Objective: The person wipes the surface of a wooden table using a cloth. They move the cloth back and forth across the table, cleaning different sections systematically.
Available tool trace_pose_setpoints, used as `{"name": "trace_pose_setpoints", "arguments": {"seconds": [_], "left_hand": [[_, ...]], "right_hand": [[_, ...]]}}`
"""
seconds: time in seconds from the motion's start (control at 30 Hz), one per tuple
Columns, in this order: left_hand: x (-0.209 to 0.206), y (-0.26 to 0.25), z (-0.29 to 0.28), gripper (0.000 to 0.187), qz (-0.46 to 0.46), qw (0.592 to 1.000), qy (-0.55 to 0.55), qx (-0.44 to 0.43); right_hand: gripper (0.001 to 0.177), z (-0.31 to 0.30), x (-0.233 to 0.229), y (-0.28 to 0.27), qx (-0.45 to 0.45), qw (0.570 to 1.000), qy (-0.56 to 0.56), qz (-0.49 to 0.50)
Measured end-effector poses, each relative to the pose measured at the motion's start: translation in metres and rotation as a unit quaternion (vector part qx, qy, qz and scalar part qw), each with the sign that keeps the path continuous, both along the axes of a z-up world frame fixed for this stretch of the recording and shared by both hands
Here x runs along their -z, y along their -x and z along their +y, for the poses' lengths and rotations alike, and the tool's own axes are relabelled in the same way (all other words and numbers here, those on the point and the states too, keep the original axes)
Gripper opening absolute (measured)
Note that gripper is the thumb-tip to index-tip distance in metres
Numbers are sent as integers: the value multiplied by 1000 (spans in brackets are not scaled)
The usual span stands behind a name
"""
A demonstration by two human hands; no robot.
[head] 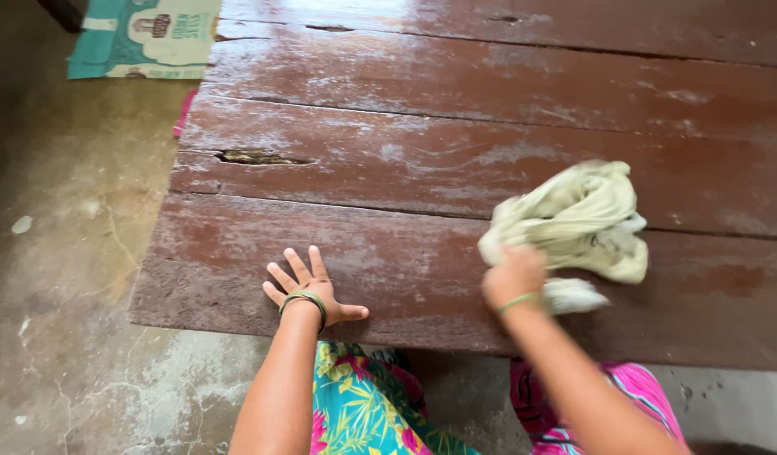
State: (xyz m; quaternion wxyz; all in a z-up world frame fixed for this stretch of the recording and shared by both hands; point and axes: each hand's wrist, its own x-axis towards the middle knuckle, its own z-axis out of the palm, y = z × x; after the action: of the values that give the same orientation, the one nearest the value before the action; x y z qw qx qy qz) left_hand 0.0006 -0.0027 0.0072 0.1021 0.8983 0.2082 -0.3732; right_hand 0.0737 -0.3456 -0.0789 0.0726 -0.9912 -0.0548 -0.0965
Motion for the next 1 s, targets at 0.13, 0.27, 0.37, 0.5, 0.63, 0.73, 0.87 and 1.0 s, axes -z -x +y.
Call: {"name": "trace_pose_setpoints", "arguments": {"seconds": [0.13,0.27,0.37,0.5,0.63,0.73,0.87,1.0], "left_hand": [[-3,-2,-1,163,9,1000,1,-6],[-4,0,1,162,4,1000,10,-12],[-3,0,2,164,-6,1000,26,-13],[-5,2,4,164,-7,999,36,-11],[-11,-1,3,163,0,999,32,-8],[-10,-8,5,148,73,997,36,19],[-4,-8,10,166,53,997,39,27],[-3,-8,12,167,50,997,41,29]], "right_hand": [[33,113,-14,73,-238,969,-67,-4],[46,114,-30,4,-233,967,57,-85],[63,76,-40,-100,-42,990,126,40],[62,110,-22,-143,22,994,-38,97],[22,237,-15,-68,-253,966,13,42],[24,277,-24,-2,-405,880,-176,-174],[18,217,-11,-73,-316,948,-6,-26],[33,95,-20,-110,-150,980,20,-133]]}}
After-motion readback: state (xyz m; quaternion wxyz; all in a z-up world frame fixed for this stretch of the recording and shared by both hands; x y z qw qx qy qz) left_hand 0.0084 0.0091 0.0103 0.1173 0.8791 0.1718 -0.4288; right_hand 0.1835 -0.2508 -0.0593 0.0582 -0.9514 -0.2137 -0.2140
